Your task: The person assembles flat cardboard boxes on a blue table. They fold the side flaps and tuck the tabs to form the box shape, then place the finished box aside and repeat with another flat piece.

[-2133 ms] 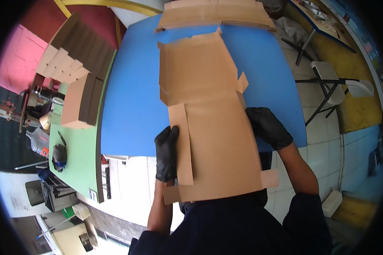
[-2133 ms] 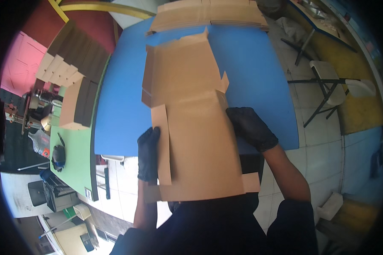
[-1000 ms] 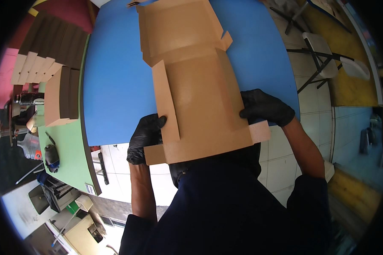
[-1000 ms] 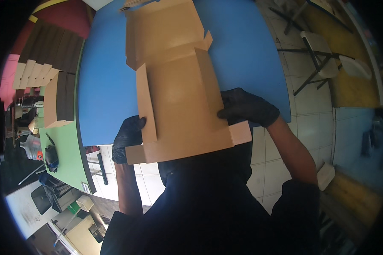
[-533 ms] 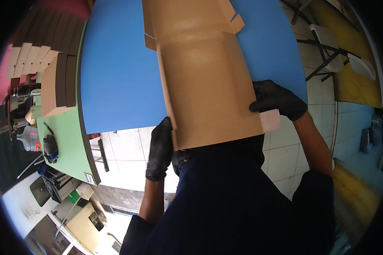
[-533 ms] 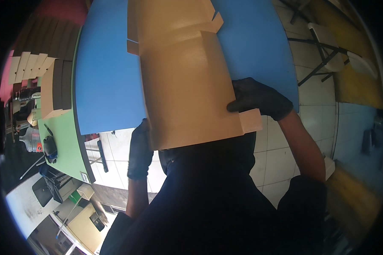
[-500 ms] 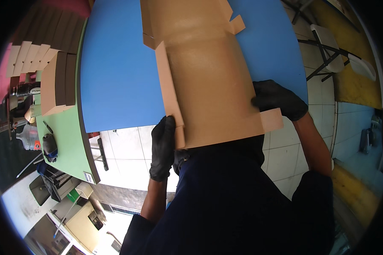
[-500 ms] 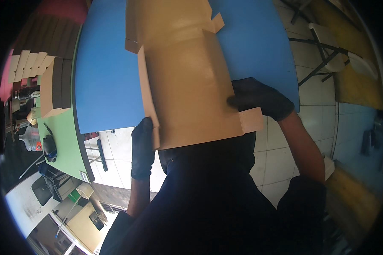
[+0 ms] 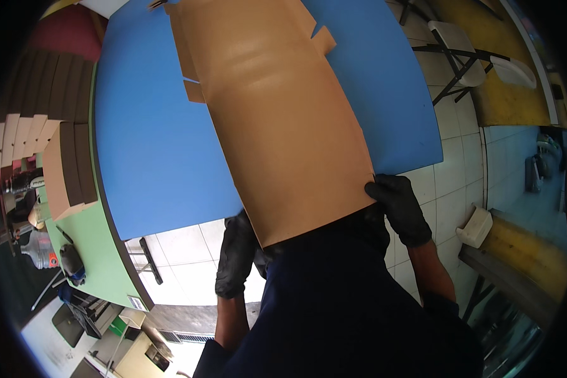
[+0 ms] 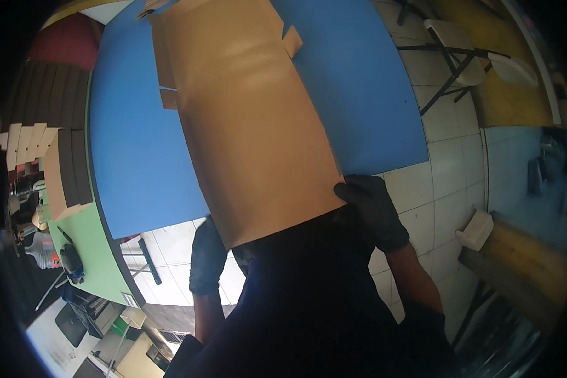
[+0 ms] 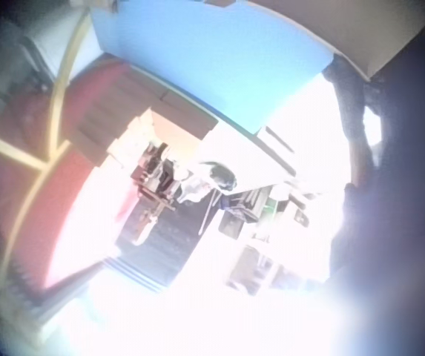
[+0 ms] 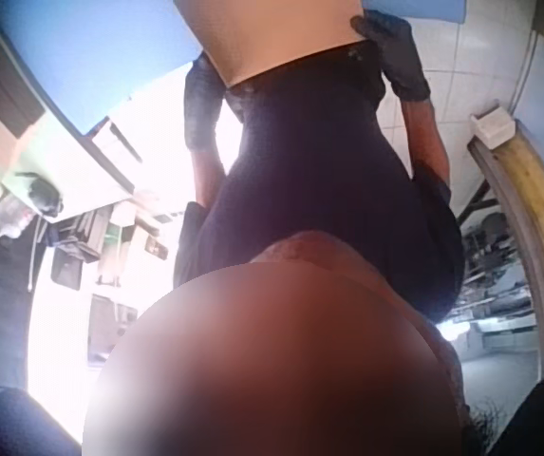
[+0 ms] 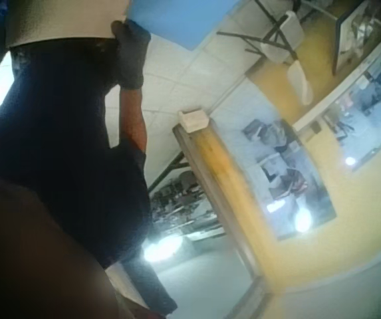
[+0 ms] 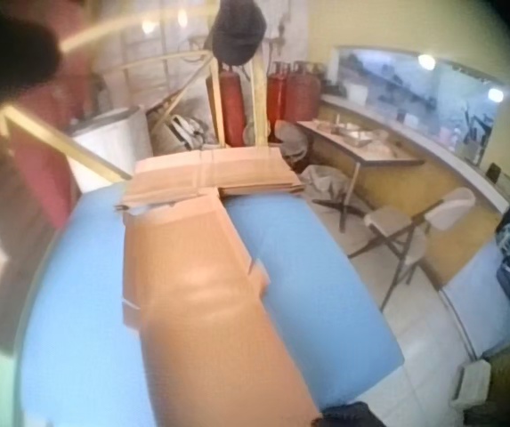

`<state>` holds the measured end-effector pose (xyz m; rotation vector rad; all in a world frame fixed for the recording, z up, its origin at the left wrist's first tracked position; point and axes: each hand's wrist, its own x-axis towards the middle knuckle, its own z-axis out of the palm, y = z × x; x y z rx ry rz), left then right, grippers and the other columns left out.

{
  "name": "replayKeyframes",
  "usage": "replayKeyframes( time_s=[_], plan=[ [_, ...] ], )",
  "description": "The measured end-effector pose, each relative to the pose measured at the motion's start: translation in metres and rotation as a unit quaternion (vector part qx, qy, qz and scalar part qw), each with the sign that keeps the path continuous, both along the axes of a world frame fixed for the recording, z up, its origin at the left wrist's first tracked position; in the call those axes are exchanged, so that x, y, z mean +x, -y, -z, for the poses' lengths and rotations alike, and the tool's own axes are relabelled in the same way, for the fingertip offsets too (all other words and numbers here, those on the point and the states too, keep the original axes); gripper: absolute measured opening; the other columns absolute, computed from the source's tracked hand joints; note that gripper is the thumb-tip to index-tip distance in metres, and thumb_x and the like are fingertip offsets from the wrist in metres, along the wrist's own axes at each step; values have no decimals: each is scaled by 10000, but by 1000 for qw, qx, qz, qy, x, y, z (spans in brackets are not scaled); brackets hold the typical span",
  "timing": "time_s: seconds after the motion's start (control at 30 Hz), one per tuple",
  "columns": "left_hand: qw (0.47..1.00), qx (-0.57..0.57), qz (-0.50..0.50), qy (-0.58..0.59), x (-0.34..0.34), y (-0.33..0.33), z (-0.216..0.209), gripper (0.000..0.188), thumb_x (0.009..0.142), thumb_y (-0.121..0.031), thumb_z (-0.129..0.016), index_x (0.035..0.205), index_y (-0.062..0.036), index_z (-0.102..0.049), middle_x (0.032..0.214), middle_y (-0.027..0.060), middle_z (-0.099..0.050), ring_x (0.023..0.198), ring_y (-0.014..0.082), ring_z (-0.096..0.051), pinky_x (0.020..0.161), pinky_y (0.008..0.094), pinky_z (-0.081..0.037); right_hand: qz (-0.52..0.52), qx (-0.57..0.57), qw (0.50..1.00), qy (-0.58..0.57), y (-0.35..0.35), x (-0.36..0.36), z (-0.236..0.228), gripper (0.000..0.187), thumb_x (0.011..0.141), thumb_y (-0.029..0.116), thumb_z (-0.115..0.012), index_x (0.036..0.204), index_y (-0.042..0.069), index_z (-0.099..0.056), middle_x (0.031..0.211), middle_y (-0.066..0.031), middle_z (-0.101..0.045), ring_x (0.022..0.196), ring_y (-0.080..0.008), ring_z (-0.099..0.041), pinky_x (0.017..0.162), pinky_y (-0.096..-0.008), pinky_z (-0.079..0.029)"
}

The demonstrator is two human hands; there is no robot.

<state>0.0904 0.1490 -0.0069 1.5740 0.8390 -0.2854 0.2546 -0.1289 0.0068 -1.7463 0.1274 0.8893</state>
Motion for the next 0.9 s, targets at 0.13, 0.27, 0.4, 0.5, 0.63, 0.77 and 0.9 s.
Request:
replayKeyframes(
  time_s=[0.13, 0.27, 0.4, 0.5, 0.63, 0.77, 0.9],
  plan=[
    [993, -109, -41, -25, -13, -16, 4, 299, 1029, -169, -649, 1231, 48, -613, 985, 100, -728, 836, 162, -687, 776, 297, -552, 81, 30, 995, -56, -16, -13, -8, 331, 1003, 123, -605, 1207, -135, -637, 872, -148, -734, 613, -201, -737, 573, -301, -621],
    [990, -133, -26, -41, -9, -18, 1, 212, 1006, -127, -668, 1116, 52, -637, 845, 113, -730, 623, 205, -701, 600, 318, -571, 80, 16, 997, -12, -21, -22, -8, 324, 993, 124, -624, 1177, -141, -652, 839, -164, -733, 644, -209, -750, 577, -307, -624],
    [981, -165, 88, -49, 1, -30, -4, 217, 1006, -171, -679, 993, 45, -667, 673, 131, -697, 509, 201, -673, 460, 295, -525, 137, 12, 990, -7, -22, -24, -7, 328, 964, 129, -662, 1155, -138, -665, 830, -154, -730, 668, -192, -746, 578, -291, -605],
    [974, -203, 55, -81, 4, -30, -2, 241, 997, -198, -701, 1007, 39, -657, 656, 118, -693, 523, 195, -678, 468, 290, -524, 93, -58, 994, 15, -20, -26, -7, 332, 941, 153, -690, 1121, -125, -680, 840, -135, -731, 656, -159, -722, 577, -268, -576],
    [975, -200, 83, -54, 8, -21, 1, 308, 961, -230, -725, 990, 63, -637, 608, 105, -654, 465, 202, -645, 410, 290, -468, 140, -37, 989, 13, -7, -32, -5, 295, 938, 176, -694, 1092, -76, -693, 846, -93, -721, 710, -162, -705, 613, -290, -571],
    [965, -207, 103, -127, 12, -1, -2, 321, 964, -278, -756, 1008, 19, -642, 692, 84, -684, 517, 170, -669, 418, 262, -484, -37, 4, 992, 119, 13, -41, 8, 425, 916, 169, -726, 1264, -49, -619, 1071, -99, -707, 997, -227, -674, 856, -355, -554],
    [971, -144, 183, -49, 12, 33, 1, 375, 865, -257, -846, 1072, -9, -656, 733, 102, -700, 617, 218, -708, 527, 343, -561, -23, 16, 996, 87, 18, -50, 36, 783, 879, 144, -790, 1529, -18, -386, 1404, -150, -570, 1308, -243, -520, 1101, -392, -432]
  ],
)
